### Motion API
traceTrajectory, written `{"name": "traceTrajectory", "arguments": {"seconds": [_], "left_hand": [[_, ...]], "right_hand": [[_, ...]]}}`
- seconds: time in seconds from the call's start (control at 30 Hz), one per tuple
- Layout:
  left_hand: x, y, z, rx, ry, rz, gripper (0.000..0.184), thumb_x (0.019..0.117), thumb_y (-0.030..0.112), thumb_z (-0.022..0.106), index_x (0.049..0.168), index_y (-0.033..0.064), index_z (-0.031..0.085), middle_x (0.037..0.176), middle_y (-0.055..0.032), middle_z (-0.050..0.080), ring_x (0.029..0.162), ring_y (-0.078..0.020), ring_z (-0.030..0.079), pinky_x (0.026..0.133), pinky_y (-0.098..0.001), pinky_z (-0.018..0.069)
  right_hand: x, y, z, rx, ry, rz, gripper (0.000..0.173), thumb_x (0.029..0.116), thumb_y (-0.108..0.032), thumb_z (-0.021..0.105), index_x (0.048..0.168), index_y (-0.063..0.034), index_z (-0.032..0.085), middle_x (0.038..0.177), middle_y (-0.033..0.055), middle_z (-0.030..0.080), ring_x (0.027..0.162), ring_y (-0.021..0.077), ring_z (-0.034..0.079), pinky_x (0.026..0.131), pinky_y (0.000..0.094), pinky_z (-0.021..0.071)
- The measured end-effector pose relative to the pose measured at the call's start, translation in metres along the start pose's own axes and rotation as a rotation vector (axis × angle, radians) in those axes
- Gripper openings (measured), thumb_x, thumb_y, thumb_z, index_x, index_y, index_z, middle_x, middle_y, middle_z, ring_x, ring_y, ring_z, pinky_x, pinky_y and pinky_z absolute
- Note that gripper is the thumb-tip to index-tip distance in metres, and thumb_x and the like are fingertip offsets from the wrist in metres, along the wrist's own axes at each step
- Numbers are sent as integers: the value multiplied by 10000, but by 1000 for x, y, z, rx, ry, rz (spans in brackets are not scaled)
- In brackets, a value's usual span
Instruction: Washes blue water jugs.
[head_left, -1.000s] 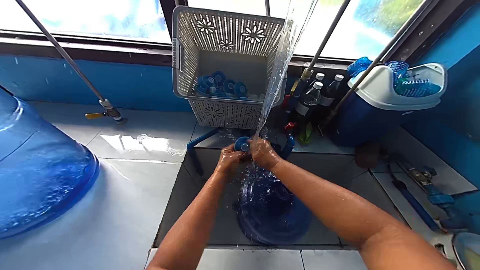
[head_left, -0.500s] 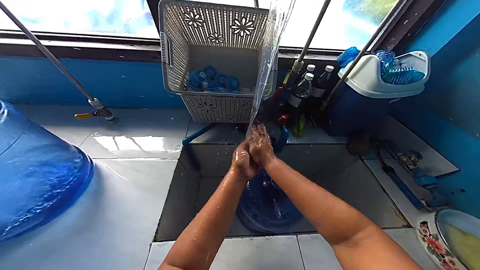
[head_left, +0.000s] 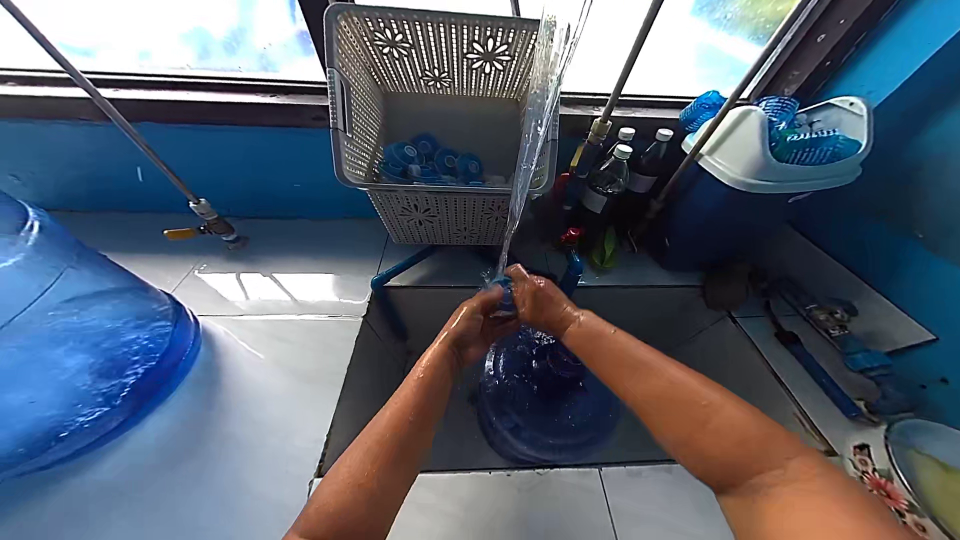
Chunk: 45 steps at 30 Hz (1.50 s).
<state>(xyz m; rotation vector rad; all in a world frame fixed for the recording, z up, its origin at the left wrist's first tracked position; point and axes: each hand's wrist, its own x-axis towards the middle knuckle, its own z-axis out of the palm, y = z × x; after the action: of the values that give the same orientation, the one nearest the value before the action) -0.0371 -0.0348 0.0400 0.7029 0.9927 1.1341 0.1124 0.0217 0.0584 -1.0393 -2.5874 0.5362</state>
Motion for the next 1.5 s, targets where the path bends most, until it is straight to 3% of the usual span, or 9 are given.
{"name": "traceTrajectory", "arguments": {"seconds": [0.13, 0.3, 0.4, 0.5, 0.7, 0.83, 1.03, 1.33, 1.5], "left_hand": [[0, 4, -19, 649, -132, -32, 234, 941, -40, 649, 1171, -63, 612, 932, -84, 678, 770, -101, 671, 753, -271, 588], [3, -11, -15, 228, 123, 390, 154, 943, -113, 538, 1022, -34, 643, 774, -44, 711, 649, -103, 685, 655, -282, 604], [7, -17, -26, 273, 59, 154, 147, 960, -95, 567, 1101, -65, 595, 818, -107, 713, 707, -157, 714, 702, -309, 621], [17, -5, -34, 843, -95, 26, 185, 920, -44, 668, 1104, -61, 664, 946, -124, 689, 806, -147, 665, 790, -332, 568], [31, -22, -10, -239, 299, 140, 146, 983, -57, 487, 1051, 45, 566, 788, -29, 611, 662, -99, 601, 652, -259, 543], [21, -25, 4, -658, 49, -41, 534, 1076, 502, 173, 1119, 135, 558, 974, -28, 637, 904, -142, 636, 824, -343, 537], [47, -31, 3, -495, -18, -73, 339, 1088, 308, 291, 1189, 115, 550, 994, -85, 653, 846, -198, 680, 735, -333, 587], [55, -53, -17, 53, -9, -95, 359, 1037, 24, 450, 1389, -26, 502, 1224, -153, 626, 1011, -201, 643, 870, -344, 550], [29, -53, -54, 477, 216, -18, 368, 885, -78, 655, 1248, -55, 599, 1099, -107, 660, 886, -104, 638, 793, -254, 545]], "right_hand": [[15, -8, -20, -351, -375, -228, 224, 1007, -94, 587, 1197, 5, 654, 952, 217, 716, 927, 415, 707, 829, 604, 537], [12, -8, 23, 236, 286, -74, 212, 1022, -52, 538, 1029, 133, 641, 842, 243, 682, 760, 337, 708, 721, 502, 587], [9, -12, 14, 145, -121, 182, 317, 1079, -47, 420, 1309, 139, 534, 1159, 319, 650, 1114, 412, 657, 1016, 530, 499], [14, -5, 8, -281, -369, -71, 236, 1000, -42, 571, 1211, 38, 639, 988, 257, 714, 978, 448, 701, 870, 621, 529], [37, -19, 21, 108, -115, 381, 402, 1074, -96, 448, 1436, 79, 432, 1240, 295, 639, 1135, 399, 666, 985, 523, 528], [6, -3, 39, -306, 119, -1, 330, 979, 15, 552, 1297, 49, 637, 1252, 300, 658, 1224, 473, 616, 1020, 606, 486], [-85, 16, 44, -276, 441, -254, 285, 885, -47, 605, 1120, -60, 766, 1310, 200, 674, 1334, 407, 566, 1140, 598, 413], [-128, 176, -52, -32, -103, 1132, 366, 1030, -253, 583, 1216, 47, 681, 1257, 291, 655, 1206, 447, 621, 1011, 669, 459], [-201, 249, -88, -250, 89, 1409, 469, 936, -93, 690, 1308, 161, 561, 1408, 359, 524, 1326, 528, 501, 1047, 687, 424]]}}
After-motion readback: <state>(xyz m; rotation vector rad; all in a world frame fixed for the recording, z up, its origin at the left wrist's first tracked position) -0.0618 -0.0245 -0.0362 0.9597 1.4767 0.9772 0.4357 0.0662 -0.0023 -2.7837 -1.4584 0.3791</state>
